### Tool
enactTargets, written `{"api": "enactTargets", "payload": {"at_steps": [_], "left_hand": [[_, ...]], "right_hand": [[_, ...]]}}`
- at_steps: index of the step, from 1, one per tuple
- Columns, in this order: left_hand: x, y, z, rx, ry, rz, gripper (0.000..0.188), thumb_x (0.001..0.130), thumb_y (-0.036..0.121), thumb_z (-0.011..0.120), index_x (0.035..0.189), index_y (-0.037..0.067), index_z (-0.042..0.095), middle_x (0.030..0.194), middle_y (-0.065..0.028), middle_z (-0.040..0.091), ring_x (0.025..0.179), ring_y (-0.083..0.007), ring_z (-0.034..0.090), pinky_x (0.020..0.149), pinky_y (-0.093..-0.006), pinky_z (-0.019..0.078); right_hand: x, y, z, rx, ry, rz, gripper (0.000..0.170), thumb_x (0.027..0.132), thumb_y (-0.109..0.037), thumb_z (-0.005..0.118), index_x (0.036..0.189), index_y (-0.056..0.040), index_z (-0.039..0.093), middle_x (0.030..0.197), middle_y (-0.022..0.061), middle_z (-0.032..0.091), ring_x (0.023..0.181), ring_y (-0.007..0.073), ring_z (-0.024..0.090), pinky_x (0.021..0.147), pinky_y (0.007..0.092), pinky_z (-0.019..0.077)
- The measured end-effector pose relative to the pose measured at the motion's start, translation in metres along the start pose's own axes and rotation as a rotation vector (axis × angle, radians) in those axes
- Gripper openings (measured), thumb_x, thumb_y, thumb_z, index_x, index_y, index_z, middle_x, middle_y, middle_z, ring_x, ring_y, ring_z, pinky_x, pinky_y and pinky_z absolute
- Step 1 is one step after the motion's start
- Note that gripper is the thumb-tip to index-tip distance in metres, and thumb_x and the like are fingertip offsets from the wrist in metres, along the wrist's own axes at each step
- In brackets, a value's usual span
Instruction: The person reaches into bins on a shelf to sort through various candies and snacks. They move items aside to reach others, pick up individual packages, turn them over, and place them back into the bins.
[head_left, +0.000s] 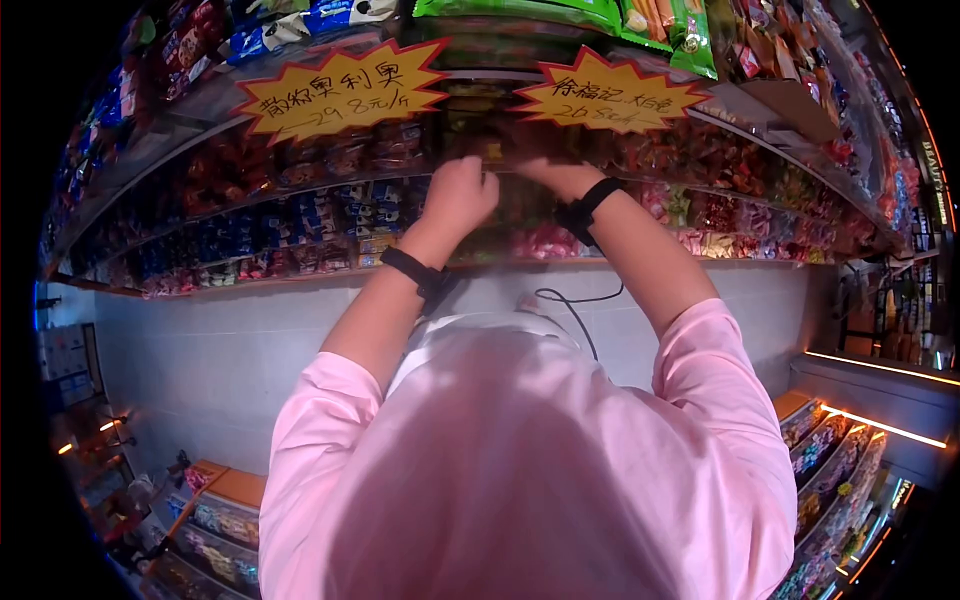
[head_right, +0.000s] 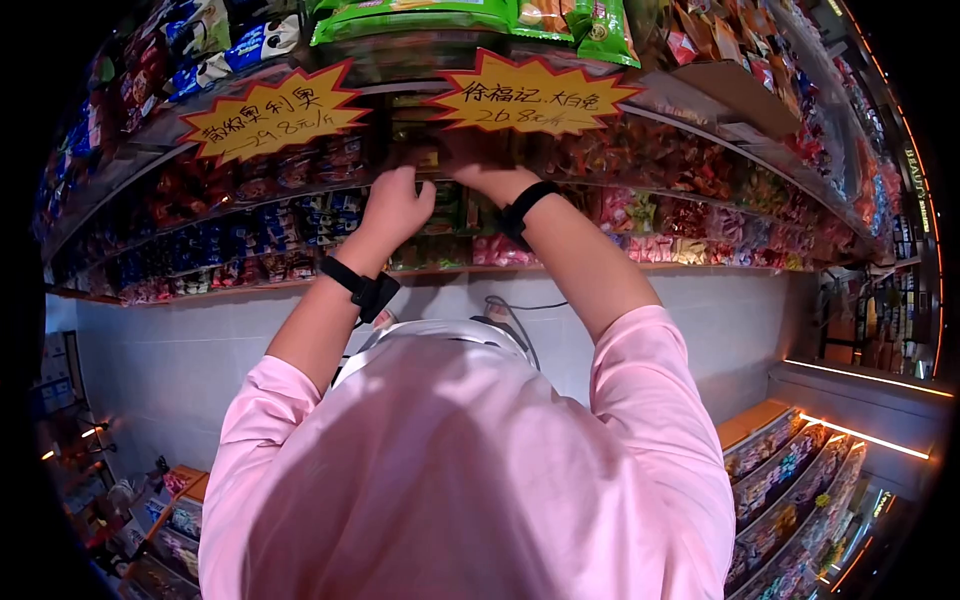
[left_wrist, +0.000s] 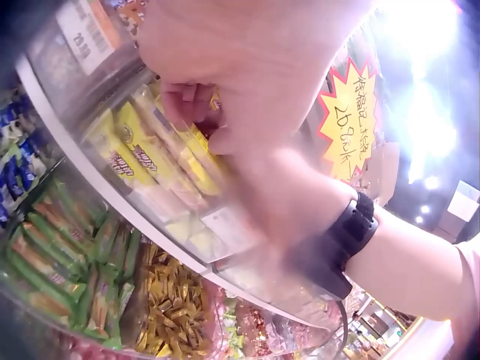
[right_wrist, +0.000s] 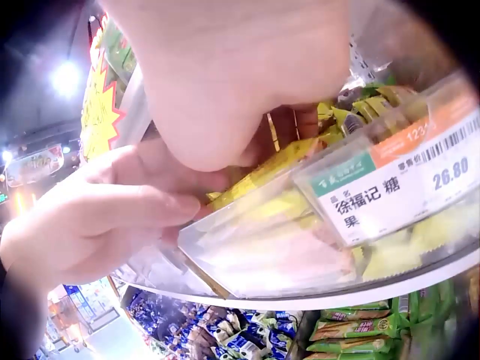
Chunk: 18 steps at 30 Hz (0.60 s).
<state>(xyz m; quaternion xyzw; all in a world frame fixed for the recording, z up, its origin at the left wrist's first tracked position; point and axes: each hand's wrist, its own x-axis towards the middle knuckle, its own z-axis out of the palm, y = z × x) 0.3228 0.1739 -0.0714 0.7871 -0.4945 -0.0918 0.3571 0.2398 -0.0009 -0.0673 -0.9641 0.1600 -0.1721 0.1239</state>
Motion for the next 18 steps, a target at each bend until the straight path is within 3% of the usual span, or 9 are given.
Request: {"api": "enactTargets", "payload": {"at_steps": [4, 6, 9, 11, 13, 16, 17, 18], "left_hand": [[0.0, 0.022, -0.019, 0.1, -0.085, 0.027, 0.036, 0.088, 0.022, 0.063, 0.114, 0.0, 0.076, 0.092, -0.0279, 0.074, 0.089, -0.0484, 0.072, 0.089, -0.0561, 0.0582], [0.004, 0.026, -0.021, 0.221, -0.173, 0.005, 0.039, 0.088, 0.024, 0.062, 0.116, 0.0, 0.075, 0.093, -0.0249, 0.075, 0.091, -0.0462, 0.073, 0.092, -0.0551, 0.0582], [0.002, 0.022, -0.015, 0.277, -0.07, 0.085, 0.04, 0.09, 0.028, 0.062, 0.118, 0.003, 0.076, 0.109, -0.0229, 0.077, 0.104, -0.0406, 0.074, 0.098, -0.0509, 0.0569], [-0.002, 0.02, -0.012, 0.268, -0.214, 0.0, 0.046, 0.091, 0.03, 0.062, 0.128, 0.004, 0.072, 0.119, -0.0228, 0.074, 0.113, -0.0391, 0.071, 0.103, -0.0488, 0.0546], [-0.005, -0.001, 0.011, 0.278, 0.089, 0.178, 0.062, 0.091, 0.031, 0.063, 0.148, 0.005, 0.059, 0.142, -0.025, 0.063, 0.129, -0.0404, 0.063, 0.113, -0.0478, 0.0484], [-0.014, -0.004, 0.016, 0.325, 0.141, 0.189, 0.072, 0.091, 0.031, 0.064, 0.157, 0.007, 0.049, 0.151, -0.025, 0.056, 0.138, -0.0416, 0.056, 0.119, -0.0488, 0.0421], [-0.011, -0.001, 0.008, 0.281, 0.021, 0.124, 0.073, 0.093, 0.033, 0.063, 0.159, 0.007, 0.046, 0.153, -0.0254, 0.054, 0.14, -0.0415, 0.054, 0.121, -0.0502, 0.0386], [-0.009, 0.006, -0.008, 0.229, -0.106, 0.061, 0.075, 0.094, 0.036, 0.062, 0.161, 0.007, 0.043, 0.156, -0.0257, 0.052, 0.141, -0.0415, 0.053, 0.123, -0.0515, 0.0351]], "right_hand": [[0.014, 0.009, -0.011, -0.162, -0.089, 0.21, 0.039, 0.091, -0.034, 0.069, 0.127, -0.0161, 0.072, 0.123, 0.0128, 0.074, 0.113, 0.0352, 0.07, 0.097, 0.0481, 0.0538], [0.024, 0.003, -0.025, -0.125, -0.015, 0.142, 0.038, 0.097, -0.031, 0.065, 0.13, -0.0121, 0.069, 0.125, 0.0159, 0.073, 0.114, 0.0357, 0.07, 0.095, 0.0472, 0.0558], [0.037, 0.01, -0.012, 0.11, -0.042, 0.047, 0.041, 0.103, -0.02, 0.062, 0.141, -0.0066, 0.059, 0.14, 0.0174, 0.066, 0.125, 0.0311, 0.067, 0.098, 0.0422, 0.0596], [0.051, 0.014, 0.0, 0.39, -0.089, 0.025, 0.042, 0.104, -0.013, 0.06, 0.145, -0.0052, 0.055, 0.147, 0.0171, 0.062, 0.132, 0.0305, 0.064, 0.101, 0.0425, 0.0599], [0.068, 0.026, 0.013, 0.443, -0.056, -0.077, 0.047, 0.103, -0.007, 0.06, 0.149, -0.004, 0.051, 0.152, 0.0172, 0.058, 0.137, 0.0309, 0.06, 0.104, 0.0445, 0.0596], [0.07, 0.001, -0.009, 1.539, -0.253, 0.206, 0.06, 0.099, -0.008, 0.069, 0.153, -0.003, 0.044, 0.152, 0.0166, 0.057, 0.14, 0.0333, 0.057, 0.107, 0.0497, 0.058], [0.071, -0.002, -0.011, 1.482, -0.238, 0.201, 0.061, 0.099, -0.009, 0.071, 0.153, -0.003, 0.043, 0.153, 0.0166, 0.056, 0.14, 0.0333, 0.058, 0.109, 0.0497, 0.057], [0.071, 0.008, -0.005, 0.832, -0.184, -0.026, 0.062, 0.098, -0.013, 0.073, 0.152, -0.0032, 0.043, 0.153, 0.0166, 0.056, 0.14, 0.0336, 0.058, 0.112, 0.0503, 0.0545]]}}
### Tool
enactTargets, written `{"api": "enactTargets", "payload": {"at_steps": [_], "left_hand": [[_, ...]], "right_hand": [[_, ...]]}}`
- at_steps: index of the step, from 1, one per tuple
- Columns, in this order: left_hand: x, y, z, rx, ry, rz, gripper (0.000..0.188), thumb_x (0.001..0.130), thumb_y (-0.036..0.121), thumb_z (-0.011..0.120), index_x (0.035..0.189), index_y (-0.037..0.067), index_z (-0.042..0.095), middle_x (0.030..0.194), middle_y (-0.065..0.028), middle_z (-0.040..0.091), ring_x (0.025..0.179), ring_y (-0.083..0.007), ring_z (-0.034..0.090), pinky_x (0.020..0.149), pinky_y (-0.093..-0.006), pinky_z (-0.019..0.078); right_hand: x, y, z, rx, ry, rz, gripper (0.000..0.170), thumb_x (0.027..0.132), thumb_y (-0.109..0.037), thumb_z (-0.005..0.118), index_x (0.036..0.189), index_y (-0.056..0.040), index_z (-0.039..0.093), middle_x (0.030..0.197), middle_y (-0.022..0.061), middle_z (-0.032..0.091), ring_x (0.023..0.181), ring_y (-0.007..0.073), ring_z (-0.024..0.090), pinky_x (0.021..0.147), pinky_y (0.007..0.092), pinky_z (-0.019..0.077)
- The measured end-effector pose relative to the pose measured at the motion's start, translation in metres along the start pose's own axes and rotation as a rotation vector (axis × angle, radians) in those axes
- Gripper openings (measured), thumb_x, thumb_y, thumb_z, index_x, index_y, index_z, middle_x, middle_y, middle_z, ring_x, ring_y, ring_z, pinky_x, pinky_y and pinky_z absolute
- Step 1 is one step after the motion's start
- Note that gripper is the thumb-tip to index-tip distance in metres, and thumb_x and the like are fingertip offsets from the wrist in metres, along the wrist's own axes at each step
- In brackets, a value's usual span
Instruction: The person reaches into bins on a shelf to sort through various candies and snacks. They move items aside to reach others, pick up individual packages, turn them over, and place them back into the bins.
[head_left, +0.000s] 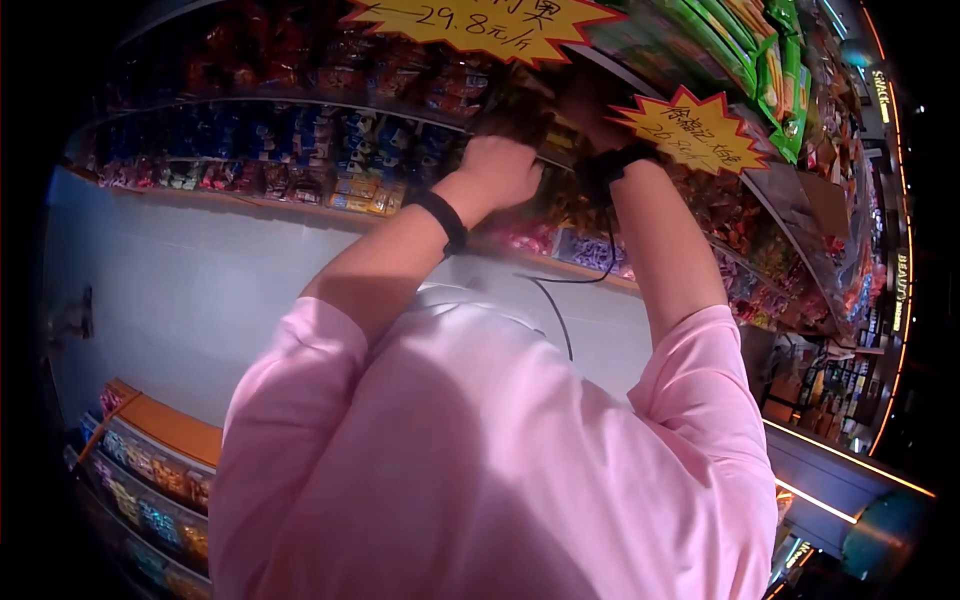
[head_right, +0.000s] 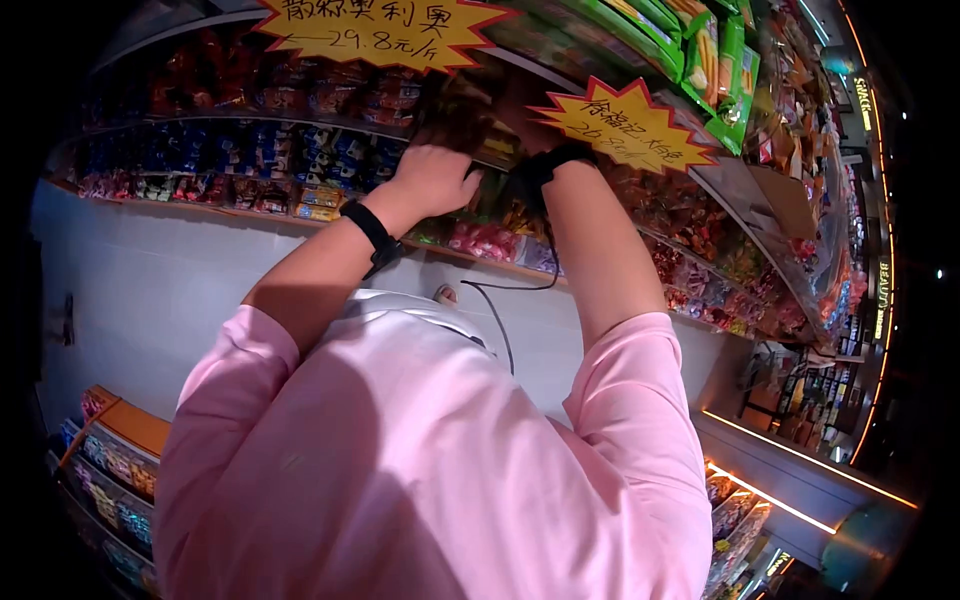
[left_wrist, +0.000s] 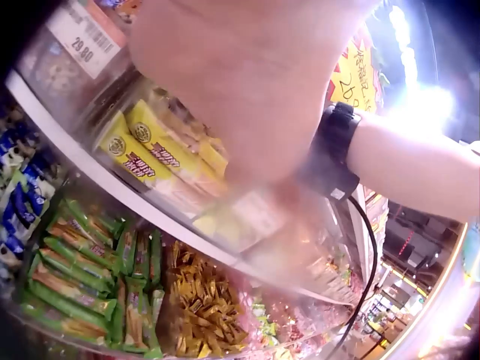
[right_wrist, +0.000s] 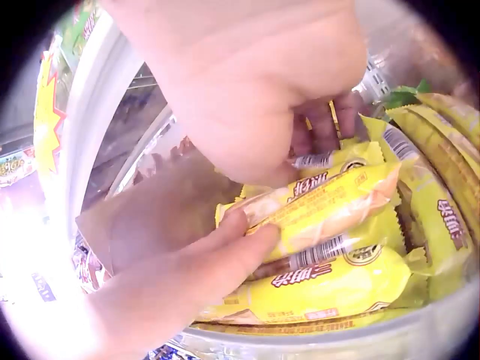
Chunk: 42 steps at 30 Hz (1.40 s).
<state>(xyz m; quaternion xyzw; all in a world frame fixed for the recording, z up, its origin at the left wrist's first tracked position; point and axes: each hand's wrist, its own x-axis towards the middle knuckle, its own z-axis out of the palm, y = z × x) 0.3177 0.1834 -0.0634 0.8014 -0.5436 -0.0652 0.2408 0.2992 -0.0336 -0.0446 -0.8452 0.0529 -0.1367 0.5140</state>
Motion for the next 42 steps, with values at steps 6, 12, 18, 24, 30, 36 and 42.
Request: {"api": "enactTargets", "payload": {"at_steps": [6, 12, 18, 24, 30, 36, 42], "left_hand": [[-0.005, -0.002, 0.017, -0.052, 0.135, 0.038, 0.072, 0.091, 0.03, 0.065, 0.157, 0.007, 0.049, 0.162, -0.0215, 0.046, 0.15, -0.0385, 0.044, 0.126, -0.0484, 0.0328], [0.002, 0.004, -0.008, -0.129, -0.13, -0.086, 0.073, 0.092, 0.031, 0.064, 0.158, 0.007, 0.048, 0.164, -0.0207, 0.044, 0.154, -0.0365, 0.038, 0.128, -0.0479, 0.0299], [-0.001, -0.005, 0.022, -0.015, 0.23, 0.079, 0.069, 0.094, 0.035, 0.066, 0.156, 0.008, 0.05, 0.161, -0.0213, 0.045, 0.149, -0.0397, 0.041, 0.126, -0.0507, 0.0291], [0.002, 0.004, 0.006, -0.162, -0.127, -0.043, 0.038, 0.099, 0.038, 0.061, 0.112, 0.008, 0.081, 0.092, -0.0222, 0.076, 0.088, -0.0458, 0.073, 0.085, -0.0557, 0.0598], [0.012, 0.012, -0.013, 0.095, -0.334, -0.072, 0.061, 0.1, 0.038, 0.062, 0.145, -0.004, 0.057, 0.155, -0.0326, 0.047, 0.141, -0.0505, 0.046, 0.119, -0.0539, 0.0379], [0.009, 0.006, -0.004, 0.019, -0.324, -0.105, 0.054, 0.103, 0.047, 0.057, 0.11, -0.005, 0.071, 0.115, -0.037, 0.069, 0.114, -0.0522, 0.065, 0.101, -0.0583, 0.0498], [0.008, -0.006, 0.009, 0.027, -0.234, -0.033, 0.06, 0.104, 0.052, 0.055, 0.092, -0.005, 0.07, 0.096, -0.0363, 0.07, 0.098, -0.0545, 0.068, 0.09, -0.0621, 0.0513]], "right_hand": [[-0.009, -0.023, 0.003, -0.505, 0.097, -0.242, 0.057, 0.094, 0.0, 0.072, 0.147, -0.0039, 0.054, 0.147, 0.0151, 0.062, 0.134, 0.0322, 0.063, 0.105, 0.0431, 0.0565], [-0.022, -0.041, -0.003, -0.849, 0.106, -0.186, 0.05, 0.095, -0.007, 0.074, 0.143, -0.0043, 0.059, 0.142, 0.0146, 0.066, 0.131, 0.0322, 0.064, 0.106, 0.0431, 0.0548], [-0.03, -0.031, 0.001, 0.165, 0.048, -0.012, 0.05, 0.1, 0.003, 0.058, 0.149, -0.003, 0.052, 0.147, 0.017, 0.062, 0.129, 0.0309, 0.066, 0.111, 0.0466, 0.0556], [-0.052, -0.016, 0.034, -0.162, 0.04, -0.053, 0.049, 0.099, -0.001, 0.058, 0.148, -0.0039, 0.054, 0.145, 0.0169, 0.063, 0.125, 0.0301, 0.067, 0.106, 0.0441, 0.0567], [-0.038, 0.015, 0.048, -0.44, 0.101, -0.02, 0.047, 0.099, -0.007, 0.059, 0.146, -0.0051, 0.056, 0.141, 0.0166, 0.065, 0.123, 0.0302, 0.067, 0.105, 0.0445, 0.0562], [-0.028, 0.024, 0.055, -0.471, 0.132, 0.003, 0.045, 0.099, -0.012, 0.06, 0.144, -0.0062, 0.058, 0.138, 0.0162, 0.067, 0.122, 0.0303, 0.067, 0.104, 0.0449, 0.0557], [-0.02, 0.03, 0.044, -0.506, 0.177, 0.008, 0.044, 0.099, -0.018, 0.061, 0.142, -0.0074, 0.06, 0.135, 0.0158, 0.068, 0.12, 0.0304, 0.067, 0.103, 0.0453, 0.0552]]}}
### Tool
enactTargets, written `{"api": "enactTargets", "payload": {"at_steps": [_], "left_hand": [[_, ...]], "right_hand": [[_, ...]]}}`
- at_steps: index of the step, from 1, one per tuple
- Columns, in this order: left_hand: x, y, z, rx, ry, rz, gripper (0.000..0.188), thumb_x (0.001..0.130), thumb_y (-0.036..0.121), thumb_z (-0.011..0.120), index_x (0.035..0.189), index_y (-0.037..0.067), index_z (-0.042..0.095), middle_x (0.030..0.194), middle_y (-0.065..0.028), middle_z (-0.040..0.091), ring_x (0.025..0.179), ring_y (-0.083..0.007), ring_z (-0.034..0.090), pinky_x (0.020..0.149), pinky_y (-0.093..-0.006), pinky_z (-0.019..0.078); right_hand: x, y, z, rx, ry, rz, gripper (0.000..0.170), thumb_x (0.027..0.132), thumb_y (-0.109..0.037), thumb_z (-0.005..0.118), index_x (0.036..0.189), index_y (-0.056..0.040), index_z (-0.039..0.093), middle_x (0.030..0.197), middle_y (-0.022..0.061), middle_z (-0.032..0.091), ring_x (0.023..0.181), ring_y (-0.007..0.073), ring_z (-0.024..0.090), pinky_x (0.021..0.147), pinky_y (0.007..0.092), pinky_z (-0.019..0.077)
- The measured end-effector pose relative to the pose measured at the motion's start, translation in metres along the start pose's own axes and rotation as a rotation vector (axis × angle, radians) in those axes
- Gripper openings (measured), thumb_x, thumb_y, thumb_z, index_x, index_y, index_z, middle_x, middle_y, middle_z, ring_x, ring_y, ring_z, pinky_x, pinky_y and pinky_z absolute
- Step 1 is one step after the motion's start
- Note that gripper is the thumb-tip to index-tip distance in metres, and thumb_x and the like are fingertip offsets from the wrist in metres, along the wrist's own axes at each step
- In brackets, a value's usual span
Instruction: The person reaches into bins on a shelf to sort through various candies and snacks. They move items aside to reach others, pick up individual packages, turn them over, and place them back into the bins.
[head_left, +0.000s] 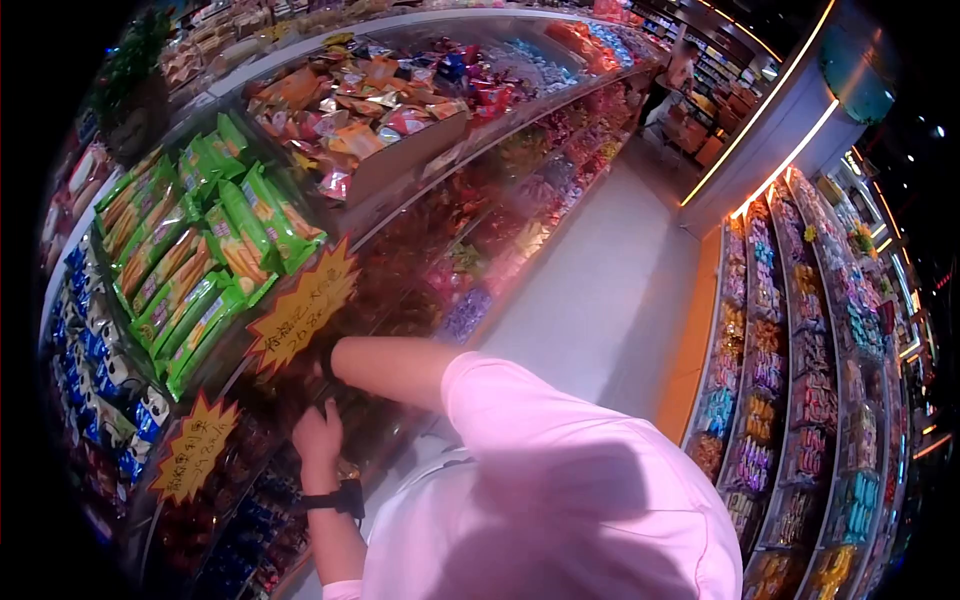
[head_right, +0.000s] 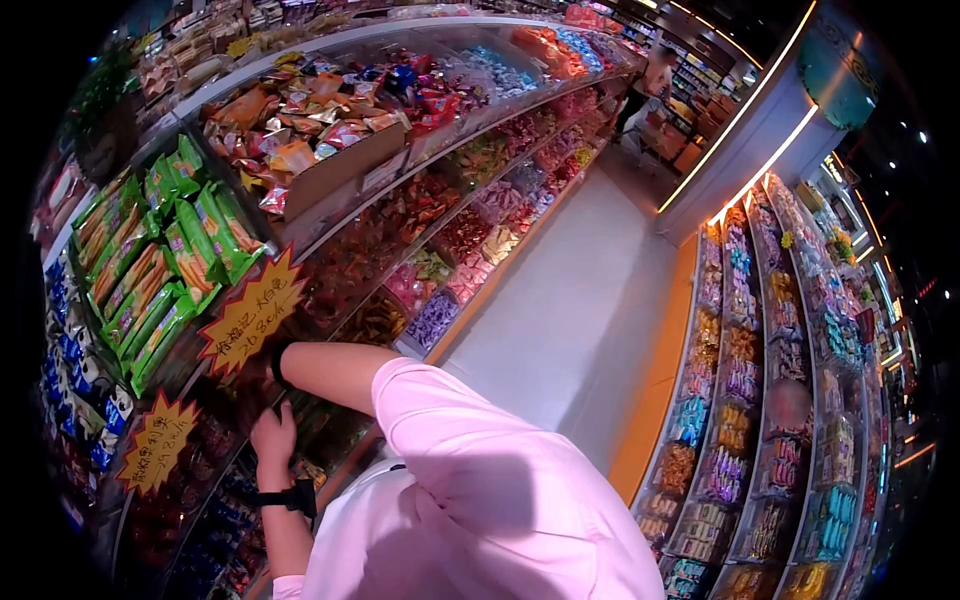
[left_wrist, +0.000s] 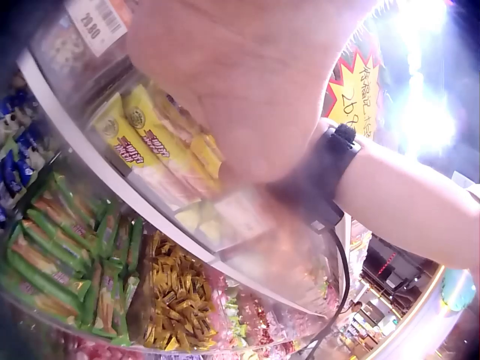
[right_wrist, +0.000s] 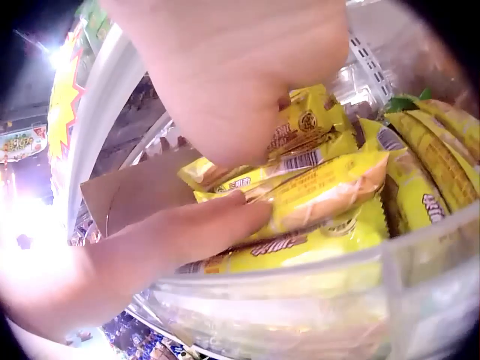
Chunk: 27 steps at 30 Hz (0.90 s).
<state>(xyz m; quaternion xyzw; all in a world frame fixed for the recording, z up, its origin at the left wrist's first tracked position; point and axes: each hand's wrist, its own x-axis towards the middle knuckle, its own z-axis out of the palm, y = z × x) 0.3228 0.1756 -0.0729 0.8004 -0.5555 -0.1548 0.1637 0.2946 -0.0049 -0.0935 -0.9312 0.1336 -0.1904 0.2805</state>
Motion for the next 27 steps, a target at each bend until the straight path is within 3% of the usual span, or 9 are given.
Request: {"api": "enactTargets", "payload": {"at_steps": [4, 6, 7, 8, 13, 15, 20, 23, 27], "left_hand": [[-0.002, 0.0, 0.005, 0.028, 0.097, 0.054, 0.057, 0.103, 0.052, 0.053, 0.091, 0.0, 0.075, 0.091, -0.0296, 0.074, 0.091, -0.051, 0.072, 0.088, -0.0587, 0.0565], [0.0, 0.014, -0.011, -0.004, -0.13, -0.075, 0.058, 0.101, 0.048, 0.06, 0.128, -0.002, 0.068, 0.128, -0.0357, 0.066, 0.121, -0.0491, 0.064, 0.106, -0.0556, 0.0501], [-0.001, -0.004, 0.021, 0.138, 0.369, 0.162, 0.067, 0.098, 0.044, 0.064, 0.148, 0.001, 0.057, 0.154, -0.0316, 0.05, 0.144, -0.0452, 0.048, 0.12, -0.0539, 0.037], [0.0, -0.002, 0.012, 0.065, 0.24, 0.137, 0.078, 0.096, 0.041, 0.066, 0.16, 0.004, 0.044, 0.169, -0.0239, 0.034, 0.156, -0.0418, 0.032, 0.128, -0.0535, 0.0238], [-0.001, -0.002, 0.016, -0.046, 0.324, 0.134, 0.077, 0.096, 0.037, 0.066, 0.161, 0.005, 0.041, 0.17, -0.0192, 0.035, 0.155, -0.0392, 0.034, 0.129, -0.0529, 0.0232], [-0.004, 0.001, 0.015, -0.055, 0.309, 0.098, 0.078, 0.096, 0.038, 0.065, 0.163, 0.006, 0.04, 0.169, -0.0197, 0.036, 0.155, -0.039, 0.034, 0.13, -0.0527, 0.0226], [-0.003, -0.001, 0.025, 0.019, 0.439, 0.113, 0.079, 0.098, 0.04, 0.06, 0.166, 0.008, 0.035, 0.162, -0.0229, 0.045, 0.147, -0.0403, 0.045, 0.126, -0.0516, 0.0306], [-0.005, 0.002, 0.009, -0.165, 0.061, -0.057, 0.062, 0.099, 0.041, 0.059, 0.15, 0.006, 0.058, 0.137, -0.0244, 0.067, 0.126, -0.0415, 0.064, 0.113, -0.0515, 0.0464], [-0.012, 0.006, 0.002, -0.163, 0.16, -0.007, 0.041, 0.094, 0.036, 0.055, 0.094, 0.004, 0.081, 0.1, -0.0186, 0.079, 0.098, -0.0399, 0.075, 0.093, -0.052, 0.0571]], "right_hand": [[-0.017, 0.008, -0.001, 0.02, -0.018, 0.03, 0.044, 0.099, -0.021, 0.062, 0.141, -0.0082, 0.061, 0.132, 0.0156, 0.069, 0.119, 0.0305, 0.068, 0.102, 0.0455, 0.0549], [-0.028, 0.014, -0.012, 0.022, -0.05, 0.052, 0.044, 0.099, -0.023, 0.062, 0.14, -0.0086, 0.062, 0.131, 0.0154, 0.07, 0.119, 0.0305, 0.068, 0.102, 0.0457, 0.0547], [-0.029, 0.014, -0.016, 0.025, -0.068, 0.06, 0.044, 0.099, -0.024, 0.062, 0.14, -0.0088, 0.062, 0.131, 0.0154, 0.07, 0.118, 0.0305, 0.068, 0.102, 0.0457, 0.0547], [-0.03, 0.017, -0.022, 0.029, -0.078, 0.076, 0.044, 0.099, -0.025, 0.063, 0.14, -0.009, 0.062, 0.13, 0.0153, 0.07, 0.118, 0.0306, 0.068, 0.102, 0.0458, 0.0546], [0.005, 0.058, -0.024, -0.046, -0.088, 0.068, 0.046, 0.096, -0.027, 0.066, 0.138, -0.0084, 0.064, 0.129, 0.0163, 0.071, 0.119, 0.0327, 0.068, 0.101, 0.0471, 0.054], [0.013, -0.019, -0.059, -0.219, -0.102, 0.024, 0.048, 0.093, -0.02, 0.068, 0.139, -0.0059, 0.063, 0.133, 0.0227, 0.068, 0.117, 0.0409, 0.067, 0.101, 0.0515, 0.053], [0.02, -0.011, -0.057, -0.411, 0.104, -0.215, 0.038, 0.094, -0.018, 0.066, 0.129, -0.0044, 0.066, 0.118, 0.0214, 0.07, 0.106, 0.0416, 0.067, 0.092, 0.0521, 0.0526], [0.028, 0.005, -0.047, -0.448, 0.253, -0.401, 0.032, 0.094, -0.016, 0.065, 0.123, -0.0035, 0.068, 0.109, 0.0206, 0.071, 0.099, 0.0421, 0.067, 0.086, 0.0524, 0.0524], [0.024, 0.032, -0.052, -0.742, 0.141, -0.505, 0.038, 0.092, -0.016, 0.067, 0.128, -0.0044, 0.069, 0.123, 0.0219, 0.067, 0.11, 0.0441, 0.064, 0.091, 0.0545, 0.0522]]}}
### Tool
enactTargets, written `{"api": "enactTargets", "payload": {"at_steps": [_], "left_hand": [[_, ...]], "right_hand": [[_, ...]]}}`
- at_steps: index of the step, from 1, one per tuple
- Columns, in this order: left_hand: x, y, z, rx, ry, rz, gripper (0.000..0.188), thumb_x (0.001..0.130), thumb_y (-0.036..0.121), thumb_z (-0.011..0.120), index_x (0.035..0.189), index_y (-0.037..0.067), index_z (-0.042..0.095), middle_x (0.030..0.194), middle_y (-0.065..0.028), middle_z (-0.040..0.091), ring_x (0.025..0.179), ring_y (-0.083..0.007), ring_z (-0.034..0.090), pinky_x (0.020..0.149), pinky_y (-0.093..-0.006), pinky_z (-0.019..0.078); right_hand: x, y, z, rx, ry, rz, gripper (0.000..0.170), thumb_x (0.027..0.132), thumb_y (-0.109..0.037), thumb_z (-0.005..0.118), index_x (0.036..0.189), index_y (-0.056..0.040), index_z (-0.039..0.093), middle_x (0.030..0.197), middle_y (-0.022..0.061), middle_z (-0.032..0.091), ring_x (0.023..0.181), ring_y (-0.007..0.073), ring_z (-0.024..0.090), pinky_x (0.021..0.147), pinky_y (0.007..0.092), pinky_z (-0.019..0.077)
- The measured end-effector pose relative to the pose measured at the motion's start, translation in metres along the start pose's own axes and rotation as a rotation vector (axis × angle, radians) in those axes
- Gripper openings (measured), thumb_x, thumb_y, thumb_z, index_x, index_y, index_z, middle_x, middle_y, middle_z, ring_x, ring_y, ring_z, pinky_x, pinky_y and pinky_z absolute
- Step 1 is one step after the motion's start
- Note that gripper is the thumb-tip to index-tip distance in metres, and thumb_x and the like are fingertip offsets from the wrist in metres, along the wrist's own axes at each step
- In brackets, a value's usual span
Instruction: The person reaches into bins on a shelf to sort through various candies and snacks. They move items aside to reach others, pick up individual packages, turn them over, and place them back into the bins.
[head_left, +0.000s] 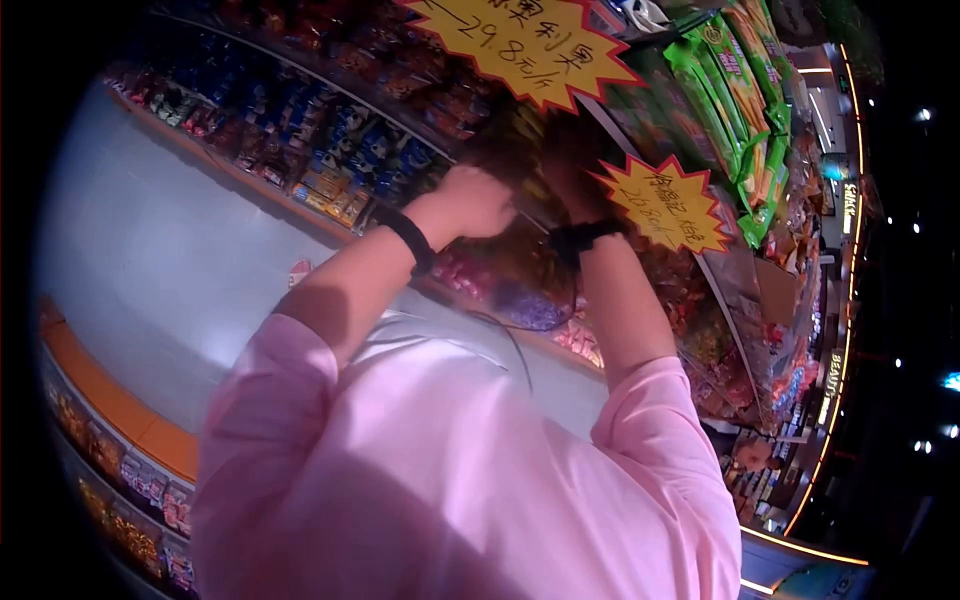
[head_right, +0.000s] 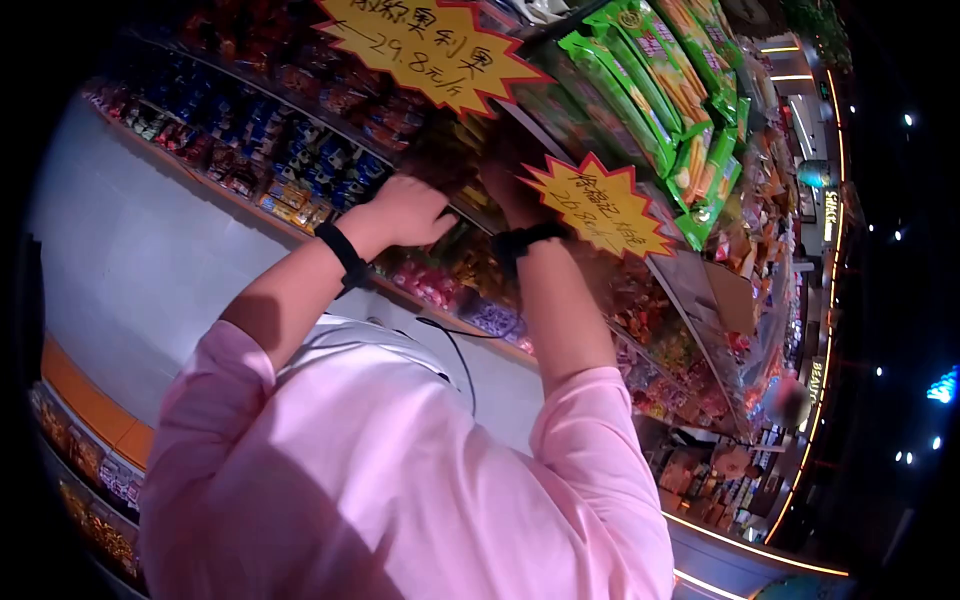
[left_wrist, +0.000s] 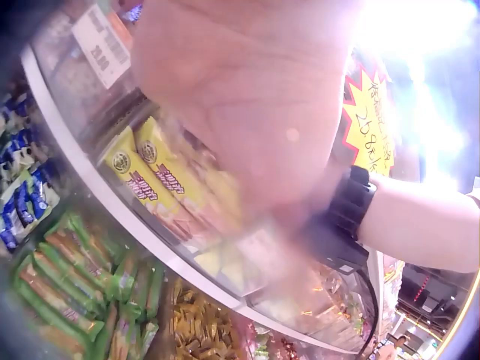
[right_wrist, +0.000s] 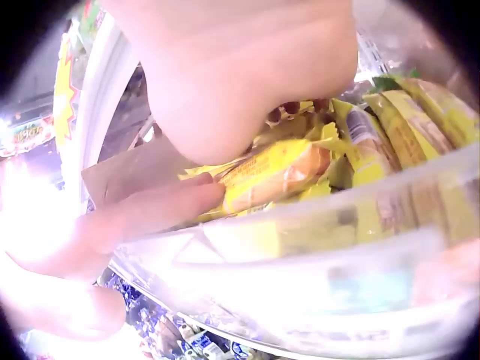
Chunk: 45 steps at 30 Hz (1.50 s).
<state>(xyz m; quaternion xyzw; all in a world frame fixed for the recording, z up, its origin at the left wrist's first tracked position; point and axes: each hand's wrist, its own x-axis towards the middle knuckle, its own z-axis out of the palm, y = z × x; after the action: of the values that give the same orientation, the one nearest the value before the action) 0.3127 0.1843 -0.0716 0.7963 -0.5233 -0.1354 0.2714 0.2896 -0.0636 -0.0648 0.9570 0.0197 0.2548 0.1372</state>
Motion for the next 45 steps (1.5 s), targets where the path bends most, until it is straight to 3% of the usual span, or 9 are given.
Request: {"api": "enactTargets", "payload": {"at_steps": [2, 5, 14, 19, 22, 27, 37, 41, 45], "left_hand": [[-0.002, 0.006, -0.01, 0.057, -0.073, -0.023, 0.039, 0.09, 0.032, 0.059, 0.11, 0.006, 0.079, 0.111, -0.0186, 0.077, 0.107, -0.0397, 0.072, 0.099, -0.0496, 0.0549], [0.007, -0.006, 0.04, 0.071, 0.677, 0.182, 0.052, 0.085, 0.027, 0.064, 0.133, 0.008, 0.07, 0.127, -0.0187, 0.072, 0.121, -0.0381, 0.066, 0.106, -0.0482, 0.0506], [-0.007, 0.038, 0.064, 0.123, 0.493, -0.138, 0.049, 0.079, 0.02, 0.069, 0.126, 0.006, 0.072, 0.124, -0.0128, 0.07, 0.126, -0.0294, 0.06, 0.122, -0.0488, 0.0335], [-0.018, 0.029, 0.061, 0.042, 0.438, -0.032, 0.039, 0.082, 0.023, 0.073, 0.117, 0.007, 0.071, 0.112, -0.0103, 0.066, 0.121, -0.0326, 0.058, 0.125, -0.0567, 0.0298], [-0.038, 0.018, 0.06, 0.01, 0.399, 0.06, 0.065, 0.084, 0.022, 0.073, 0.145, 0.006, 0.057, 0.144, -0.0181, 0.057, 0.142, -0.0362, 0.048, 0.131, -0.058, 0.0207], [-0.074, -0.007, 0.017, -0.135, 0.232, 0.262, 0.08, 0.088, 0.014, 0.068, 0.162, 0.009, 0.04, 0.166, -0.0172, 0.042, 0.158, -0.0366, 0.033, 0.133, -0.0567, 0.0155], [-0.089, -0.066, -0.045, -0.41, 0.059, 0.36, 0.043, 0.093, 0.011, 0.062, 0.136, 0.009, 0.063, 0.123, -0.0145, 0.07, 0.114, -0.0366, 0.067, 0.099, -0.0494, 0.0527], [-0.094, -0.068, -0.041, -0.441, -0.016, 0.369, 0.039, 0.094, 0.011, 0.061, 0.133, 0.01, 0.066, 0.116, -0.0149, 0.073, 0.104, -0.0376, 0.07, 0.092, -0.0496, 0.0552], [-0.104, -0.054, -0.043, -0.499, -0.098, 0.338, 0.038, 0.096, 0.011, 0.06, 0.133, 0.009, 0.066, 0.115, -0.0154, 0.074, 0.102, -0.0371, 0.071, 0.09, -0.0482, 0.0569]], "right_hand": [[0.002, -0.017, -0.021, 0.142, -0.063, 0.056, 0.042, 0.09, -0.016, 0.068, 0.13, -0.0008, 0.068, 0.132, 0.0229, 0.065, 0.116, 0.0453, 0.061, 0.096, 0.0562, 0.051], [0.002, -0.027, -0.052, 0.113, -0.077, -0.107, 0.052, 0.091, -0.016, 0.067, 0.138, 0.0043, 0.06, 0.141, 0.0268, 0.06, 0.126, 0.047, 0.058, 0.105, 0.0568, 0.0476], [-0.017, 0.002, -0.023, 0.221, -0.192, -0.105, 0.067, 0.094, -0.017, 0.069, 0.152, 0.0069, 0.046, 0.159, 0.0317, 0.044, 0.147, 0.0508, 0.041, 0.123, 0.0559, 0.0352], [0.01, 0.02, -0.015, -0.348, -0.072, -0.412, 0.052, 0.099, -0.022, 0.063, 0.145, 0.0035, 0.056, 0.151, 0.0291, 0.052, 0.14, 0.0464, 0.05, 0.118, 0.0526, 0.0413], [0.021, 0.038, 0.02, -0.723, -0.238, -0.471, 0.046, 0.1, -0.024, 0.061, 0.139, -0.0003, 0.062, 0.141, 0.0286, 0.06, 0.134, 0.0467, 0.056, 0.112, 0.0537, 0.0457], [0.033, 0.031, 0.032, -0.068, -0.389, 0.183, 0.04, 0.097, -0.022, 0.063, 0.133, -0.0041, 0.066, 0.125, 0.0274, 0.07, 0.122, 0.0449, 0.064, 0.099, 0.0521, 0.0536], [0.012, -0.03, -0.008, 0.034, -0.162, 0.42, 0.04, 0.094, -0.033, 0.071, 0.126, -0.0084, 0.071, 0.127, 0.0171, 0.073, 0.115, 0.0384, 0.069, 0.097, 0.0503, 0.053], [0.018, -0.041, -0.036, 1.438, -0.075, 1.472, 0.052, 0.099, -0.031, 0.07, 0.146, -0.0138, 0.057, 0.128, 0.015, 0.072, 0.118, 0.0348, 0.07, 0.107, 0.0584, 0.053], [0.036, -0.021, -0.042, 1.709, 0.019, 1.414, 0.054, 0.099, -0.03, 0.07, 0.148, -0.0134, 0.055, 0.131, 0.0152, 0.07, 0.12, 0.0345, 0.069, 0.108, 0.0574, 0.0526]]}}
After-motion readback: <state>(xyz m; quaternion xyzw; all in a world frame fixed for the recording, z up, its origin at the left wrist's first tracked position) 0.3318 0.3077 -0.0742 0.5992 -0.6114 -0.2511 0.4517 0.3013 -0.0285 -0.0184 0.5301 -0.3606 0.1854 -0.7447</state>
